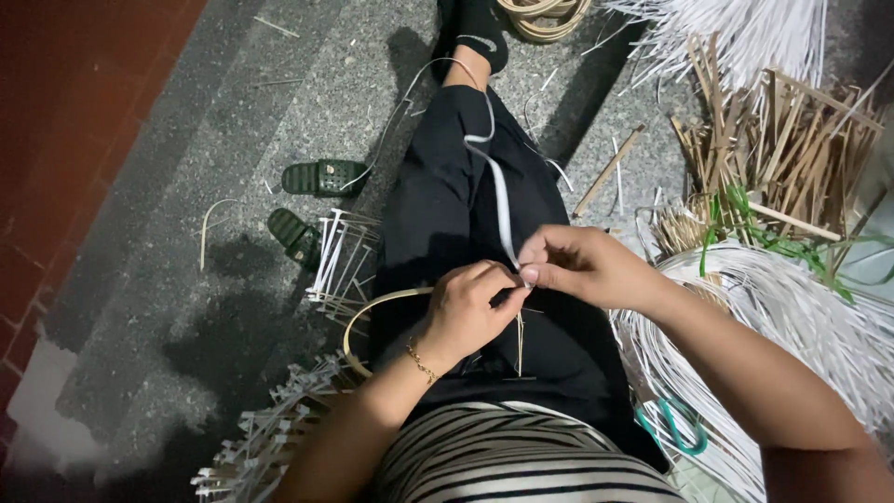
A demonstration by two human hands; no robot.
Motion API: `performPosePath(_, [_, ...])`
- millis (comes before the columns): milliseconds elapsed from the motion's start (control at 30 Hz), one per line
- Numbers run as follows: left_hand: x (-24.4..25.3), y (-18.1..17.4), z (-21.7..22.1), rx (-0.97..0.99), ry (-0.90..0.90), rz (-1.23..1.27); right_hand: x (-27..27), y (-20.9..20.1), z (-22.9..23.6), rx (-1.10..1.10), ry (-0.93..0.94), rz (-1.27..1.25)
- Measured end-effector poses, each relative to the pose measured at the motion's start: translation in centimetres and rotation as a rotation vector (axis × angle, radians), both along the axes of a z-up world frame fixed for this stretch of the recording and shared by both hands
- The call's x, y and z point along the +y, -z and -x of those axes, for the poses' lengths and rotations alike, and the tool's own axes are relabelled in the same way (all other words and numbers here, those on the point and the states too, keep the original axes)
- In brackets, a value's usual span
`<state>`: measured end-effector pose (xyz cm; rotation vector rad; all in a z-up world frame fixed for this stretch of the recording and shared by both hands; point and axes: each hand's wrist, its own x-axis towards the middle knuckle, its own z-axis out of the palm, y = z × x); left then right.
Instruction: Weaving white synthetic strips around a circular bamboo frame to create a basket.
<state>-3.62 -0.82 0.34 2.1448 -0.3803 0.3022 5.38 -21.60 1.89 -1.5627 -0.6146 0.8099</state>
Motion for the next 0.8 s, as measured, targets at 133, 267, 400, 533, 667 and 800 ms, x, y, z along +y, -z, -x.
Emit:
performPosePath(133, [0.0,-0.1,-0.1,-0.024,0.009,-0.016,1.2,-2.3,-0.3,-0.168,-0.071,0.246])
performPosePath(267, [0.1,0.2,0.1,-0.021,0.017,-0.048,1.8,-2.6,-0.3,-0.27,-0.082,0.306])
performPosePath(400, [0.1,0.0,0.5,-0.086,0.046,-0.103,2.4,-0.3,-0.3,-0.244,0.032,0.082])
performPosePath(533, [0.4,-0.8,1.3,-0.053,0.083,-0.114,2.6,6.7,-0.5,0.118,0.086,0.035])
performPosePath(667, [1.7,-1.8,0.3,0.15,0.132,0.003,0.0,13.5,1.3,0.139,-0.003,0.083])
performPosePath(800, [2.5,-0.1,-1.4,0.456,0.213,0.066,0.7,6.4,3.9,-0.198,0.397,0.384])
